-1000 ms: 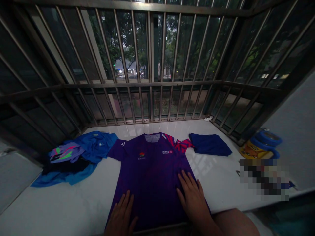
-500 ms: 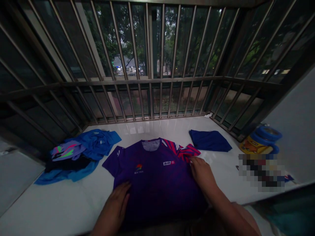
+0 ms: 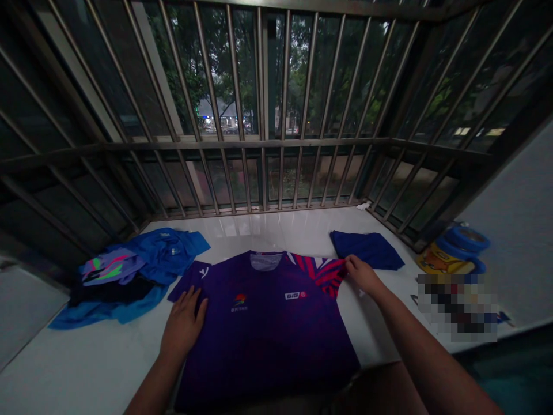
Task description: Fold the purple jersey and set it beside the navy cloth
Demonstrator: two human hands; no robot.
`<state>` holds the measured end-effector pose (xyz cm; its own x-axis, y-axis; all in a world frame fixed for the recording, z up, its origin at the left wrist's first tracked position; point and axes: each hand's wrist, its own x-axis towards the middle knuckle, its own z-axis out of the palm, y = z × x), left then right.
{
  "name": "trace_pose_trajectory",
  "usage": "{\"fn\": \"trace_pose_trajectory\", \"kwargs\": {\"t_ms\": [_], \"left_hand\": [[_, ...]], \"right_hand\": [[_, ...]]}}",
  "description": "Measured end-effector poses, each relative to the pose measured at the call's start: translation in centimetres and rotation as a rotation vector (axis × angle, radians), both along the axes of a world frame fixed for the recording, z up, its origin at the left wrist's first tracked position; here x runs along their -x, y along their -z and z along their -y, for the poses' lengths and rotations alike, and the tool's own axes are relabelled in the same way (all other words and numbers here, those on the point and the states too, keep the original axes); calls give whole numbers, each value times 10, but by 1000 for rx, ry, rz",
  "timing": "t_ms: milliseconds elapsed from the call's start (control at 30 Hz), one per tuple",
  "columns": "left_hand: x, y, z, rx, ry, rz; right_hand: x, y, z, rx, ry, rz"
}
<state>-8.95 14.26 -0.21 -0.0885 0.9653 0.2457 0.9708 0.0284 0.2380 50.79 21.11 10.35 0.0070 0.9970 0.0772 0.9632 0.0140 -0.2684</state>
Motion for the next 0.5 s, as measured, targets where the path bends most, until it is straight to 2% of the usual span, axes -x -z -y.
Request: {"fn": "trace_pose_trajectory", "kwargs": {"t_ms": [167, 267, 333, 400, 467, 500], "left_hand": [[-3, -5, -2, -70, -30, 50], [1, -17, -1, -164, -194, 107], [6, -28, -1, -136, -354, 84], [11, -41, -4, -41, -469, 45], [14, -54, -13, 47, -488, 66], [15, -60, -18, 72, -470, 94]], "right_hand": [[4, -2, 14, -10, 244, 74], [36, 2, 27, -107, 293, 125], [72, 10, 38, -156, 198, 127], [115, 23, 53, -176, 10, 89], [157, 40, 71, -166, -177, 23], [175, 48, 79, -135, -224, 0]]}}
